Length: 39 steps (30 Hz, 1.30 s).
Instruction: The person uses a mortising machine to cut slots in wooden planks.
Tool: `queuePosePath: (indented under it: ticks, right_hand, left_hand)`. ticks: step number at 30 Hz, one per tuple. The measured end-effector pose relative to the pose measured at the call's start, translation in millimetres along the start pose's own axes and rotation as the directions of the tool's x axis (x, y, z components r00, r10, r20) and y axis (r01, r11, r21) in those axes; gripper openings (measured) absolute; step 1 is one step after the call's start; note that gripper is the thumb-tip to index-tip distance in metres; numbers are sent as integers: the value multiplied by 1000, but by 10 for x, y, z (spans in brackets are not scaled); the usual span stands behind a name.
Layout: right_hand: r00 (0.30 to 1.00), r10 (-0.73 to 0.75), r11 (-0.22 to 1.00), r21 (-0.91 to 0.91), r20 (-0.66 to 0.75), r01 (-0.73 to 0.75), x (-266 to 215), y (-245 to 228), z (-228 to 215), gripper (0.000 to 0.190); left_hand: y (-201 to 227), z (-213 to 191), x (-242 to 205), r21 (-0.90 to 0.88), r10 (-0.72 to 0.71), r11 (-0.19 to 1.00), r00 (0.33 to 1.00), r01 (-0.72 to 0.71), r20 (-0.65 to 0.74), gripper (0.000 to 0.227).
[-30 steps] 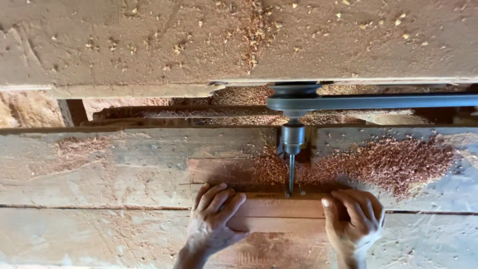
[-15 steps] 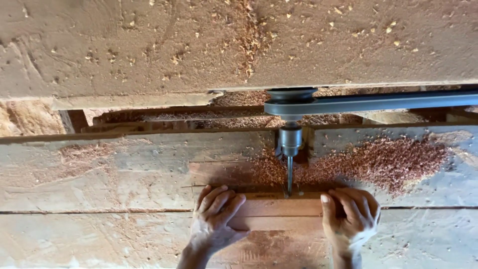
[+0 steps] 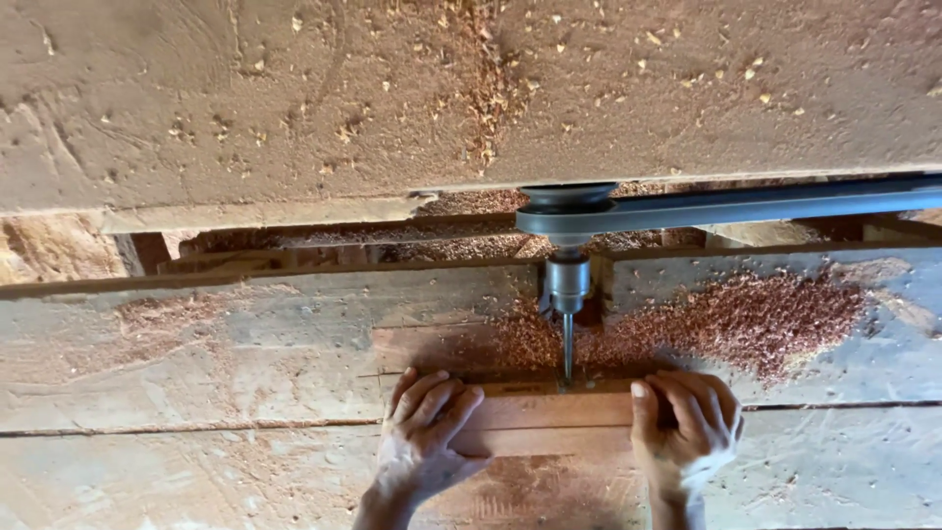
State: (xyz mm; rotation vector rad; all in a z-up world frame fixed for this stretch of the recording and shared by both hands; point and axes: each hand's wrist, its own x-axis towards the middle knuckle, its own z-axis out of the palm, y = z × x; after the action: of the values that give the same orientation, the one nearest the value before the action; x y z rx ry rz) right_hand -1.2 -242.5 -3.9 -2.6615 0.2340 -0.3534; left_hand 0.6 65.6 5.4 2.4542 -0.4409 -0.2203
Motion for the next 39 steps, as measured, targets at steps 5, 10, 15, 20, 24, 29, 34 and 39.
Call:
queuePosePath:
  ticks: [5,10,15,20,24,29,34,39]
  right_hand:
    - [1000,5,1000,22,-21,-4,-40,76,47,22]
    - [999,-30,995,93,-43,34,-195,359,177,24]
    - [1000,-24,998,59,-19,25,-134,283,149,24]
    - [999,-13,999,48,-36,14,-116,264,172,24]
    - [998,-45,997,67,-40,47,-90,276,185,25]
    - [998,-45,997,58,-44,48,-28,229,174,24]
    - [996,-69,993,95,-52,74,-29,313,216,24]
    - [998,-55,998,8,-44,55,-32,338,247,24]
  left_hand:
    - [-12,0,7,15,4,1000,1000,-4,-7,84]
    - [-99,167,-92,16,29,999,998,-28,-48,79]
    - [-85,128,-53,-2,10,1000,999,-11,-38,81]
    - [-85,81,4,4,13,1000,999,-13,-35,78]
    - [-106,91,33,-2,31,1000,998,-31,-55,79]
    - [-68,-3,117,1,16,1000,999,-16,-38,80]
    - [-72,-8,153,-8,25,1000,998,-25,-53,78]
    - [-166,177,34,0,31,1000,995,-31,-90,76]
